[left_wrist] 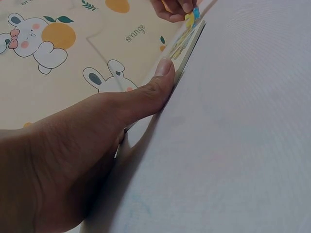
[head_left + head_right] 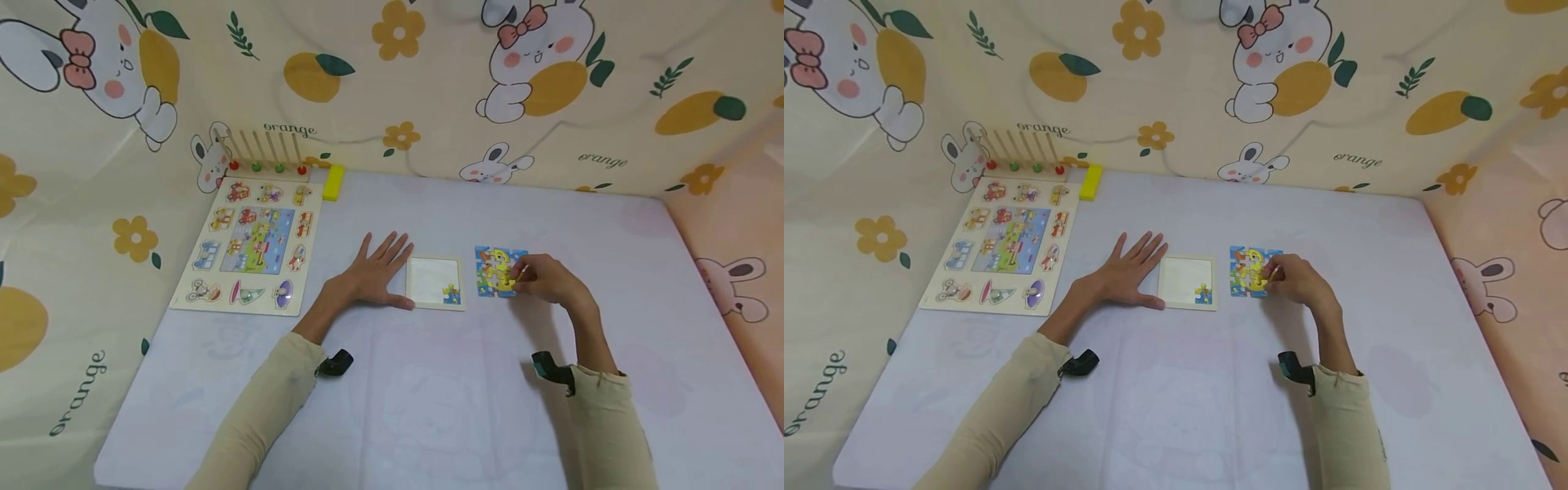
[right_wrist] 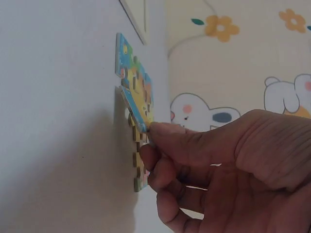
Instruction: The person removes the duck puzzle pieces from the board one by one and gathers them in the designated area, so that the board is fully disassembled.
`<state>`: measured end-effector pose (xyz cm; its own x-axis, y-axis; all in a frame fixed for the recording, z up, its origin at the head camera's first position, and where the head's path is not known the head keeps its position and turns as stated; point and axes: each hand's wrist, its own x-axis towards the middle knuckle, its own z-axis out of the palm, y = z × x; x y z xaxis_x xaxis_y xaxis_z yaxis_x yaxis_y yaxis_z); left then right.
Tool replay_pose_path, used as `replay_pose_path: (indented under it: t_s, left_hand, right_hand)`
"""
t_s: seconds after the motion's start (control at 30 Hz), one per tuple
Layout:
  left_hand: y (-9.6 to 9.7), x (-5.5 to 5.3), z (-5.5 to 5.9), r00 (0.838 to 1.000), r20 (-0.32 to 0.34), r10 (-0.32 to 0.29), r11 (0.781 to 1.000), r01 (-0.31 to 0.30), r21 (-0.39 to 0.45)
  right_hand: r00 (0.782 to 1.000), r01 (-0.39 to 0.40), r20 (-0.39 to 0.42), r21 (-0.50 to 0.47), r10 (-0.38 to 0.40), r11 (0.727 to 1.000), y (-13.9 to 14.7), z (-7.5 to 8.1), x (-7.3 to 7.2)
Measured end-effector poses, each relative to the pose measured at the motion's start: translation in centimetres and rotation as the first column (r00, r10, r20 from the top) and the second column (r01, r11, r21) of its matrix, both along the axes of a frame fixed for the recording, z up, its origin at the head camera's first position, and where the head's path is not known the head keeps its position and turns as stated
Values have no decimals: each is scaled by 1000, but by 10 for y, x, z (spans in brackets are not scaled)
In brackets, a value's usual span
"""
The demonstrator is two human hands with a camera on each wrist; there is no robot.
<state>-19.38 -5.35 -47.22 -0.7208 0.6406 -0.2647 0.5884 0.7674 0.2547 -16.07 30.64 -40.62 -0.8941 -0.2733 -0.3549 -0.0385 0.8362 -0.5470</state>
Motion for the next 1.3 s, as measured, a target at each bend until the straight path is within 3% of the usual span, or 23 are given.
replay_pose_path:
  t_s: [0.4, 0.67, 1.3]
  left_hand:
    - [0, 0, 0, 1000, -6, -4, 1000, 4, 1]
    - [-1, 0, 0, 1000, -5, 1, 1000, -1, 1]
    - [-2, 0, 1, 1000, 0, 8, 1000, -8, 20]
  right_hand:
    - [998, 52, 29, 116, -55, 992, -6, 2, 3]
    - [999, 33, 7, 153, -35, 988, -11, 4, 2]
    - [1000, 4, -31, 145, 0, 989, -20, 6, 1]
